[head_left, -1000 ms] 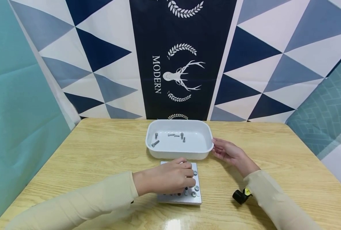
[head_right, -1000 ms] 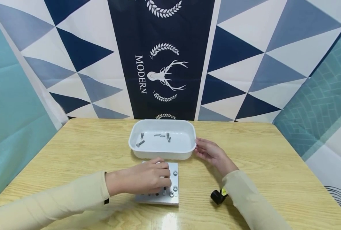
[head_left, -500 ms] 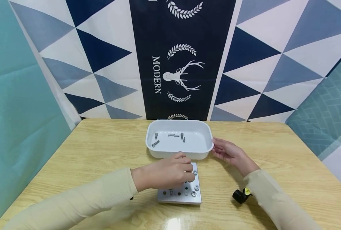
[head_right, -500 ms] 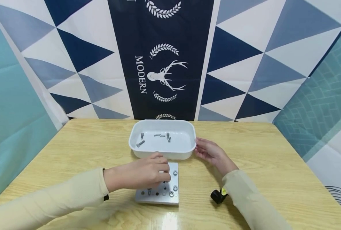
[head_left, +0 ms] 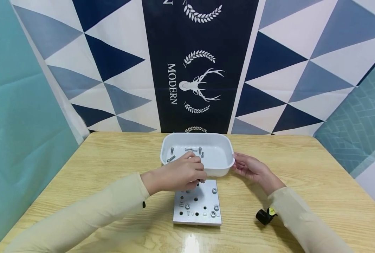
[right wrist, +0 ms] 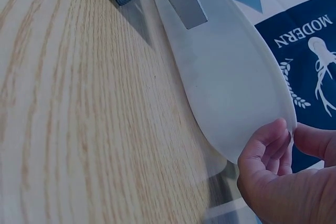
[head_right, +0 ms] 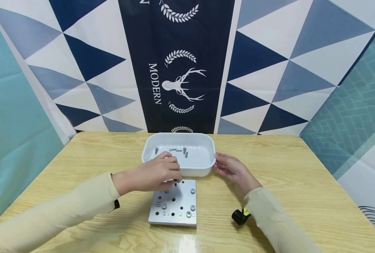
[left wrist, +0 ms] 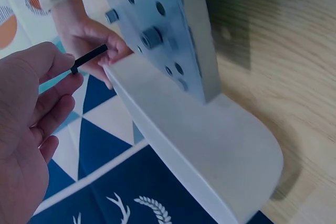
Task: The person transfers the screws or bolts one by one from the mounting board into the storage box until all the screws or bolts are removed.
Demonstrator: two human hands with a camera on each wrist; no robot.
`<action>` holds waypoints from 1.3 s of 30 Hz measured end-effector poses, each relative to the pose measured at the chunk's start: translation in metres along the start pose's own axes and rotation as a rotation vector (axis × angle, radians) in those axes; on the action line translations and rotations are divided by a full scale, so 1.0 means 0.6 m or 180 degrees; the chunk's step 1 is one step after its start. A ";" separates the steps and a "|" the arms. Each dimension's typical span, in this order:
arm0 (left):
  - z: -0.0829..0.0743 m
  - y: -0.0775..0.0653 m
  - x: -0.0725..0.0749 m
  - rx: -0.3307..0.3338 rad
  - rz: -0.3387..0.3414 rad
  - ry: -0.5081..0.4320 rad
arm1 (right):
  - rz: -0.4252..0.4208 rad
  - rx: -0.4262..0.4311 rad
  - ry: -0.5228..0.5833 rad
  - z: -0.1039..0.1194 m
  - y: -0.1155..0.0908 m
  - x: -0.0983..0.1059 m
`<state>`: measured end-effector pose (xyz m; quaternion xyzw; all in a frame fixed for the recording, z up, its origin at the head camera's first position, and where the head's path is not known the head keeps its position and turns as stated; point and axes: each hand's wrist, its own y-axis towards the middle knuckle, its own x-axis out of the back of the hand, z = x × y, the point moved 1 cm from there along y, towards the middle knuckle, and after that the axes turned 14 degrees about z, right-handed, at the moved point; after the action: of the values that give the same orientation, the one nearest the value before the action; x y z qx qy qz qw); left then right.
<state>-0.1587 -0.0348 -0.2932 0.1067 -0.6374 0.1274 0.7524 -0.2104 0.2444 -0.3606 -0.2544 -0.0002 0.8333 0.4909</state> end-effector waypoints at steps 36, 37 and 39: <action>0.126 0.040 0.004 0.0735 0.0102 -0.0330 | 0.0002 0.0053 0.0013 -0.005 -0.002 0.003; 0.129 0.044 0.005 0.0758 0.0157 -0.0318 | 0.0022 0.0059 0.0017 -0.005 -0.001 0.002; 0.132 0.052 0.006 0.0781 0.0265 -0.0278 | 0.0031 0.0059 0.0015 -0.006 0.001 0.001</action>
<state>-0.2424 -0.0307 -0.2766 0.1769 -0.6530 0.2307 0.6994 -0.2095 0.2435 -0.3641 -0.2518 0.0099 0.8350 0.4892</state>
